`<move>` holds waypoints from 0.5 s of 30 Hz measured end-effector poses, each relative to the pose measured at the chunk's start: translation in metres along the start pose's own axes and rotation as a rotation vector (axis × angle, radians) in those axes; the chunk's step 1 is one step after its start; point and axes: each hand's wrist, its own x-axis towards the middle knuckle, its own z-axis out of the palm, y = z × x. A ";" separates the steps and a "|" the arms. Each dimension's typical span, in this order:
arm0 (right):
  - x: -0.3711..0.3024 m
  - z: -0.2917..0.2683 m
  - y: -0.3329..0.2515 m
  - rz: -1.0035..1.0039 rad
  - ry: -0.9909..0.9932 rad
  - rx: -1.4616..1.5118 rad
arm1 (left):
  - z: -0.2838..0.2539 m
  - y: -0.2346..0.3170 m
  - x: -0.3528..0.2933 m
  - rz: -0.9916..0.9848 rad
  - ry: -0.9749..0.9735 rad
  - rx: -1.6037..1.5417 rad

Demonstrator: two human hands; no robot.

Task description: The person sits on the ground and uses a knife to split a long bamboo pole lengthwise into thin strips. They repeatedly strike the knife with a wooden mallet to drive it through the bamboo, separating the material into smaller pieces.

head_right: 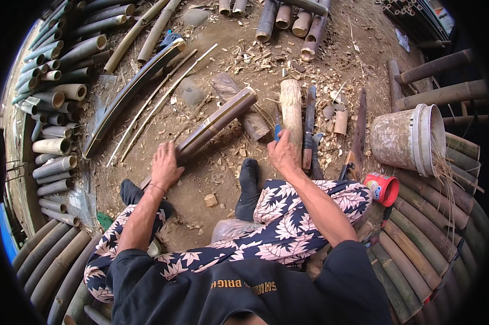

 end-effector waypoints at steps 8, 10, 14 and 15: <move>-0.063 -0.106 -0.048 0.199 -0.284 1.232 | -0.080 0.226 0.025 0.734 0.517 -0.541; -0.024 -0.099 -0.016 0.127 -0.038 1.027 | -0.090 0.220 0.031 0.653 0.496 -0.721; 0.031 -0.004 0.063 0.251 0.197 -0.284 | -0.092 0.204 0.030 0.665 0.541 -0.858; 0.032 0.009 0.069 0.282 0.130 -0.300 | -0.092 0.201 0.027 0.669 0.536 -0.859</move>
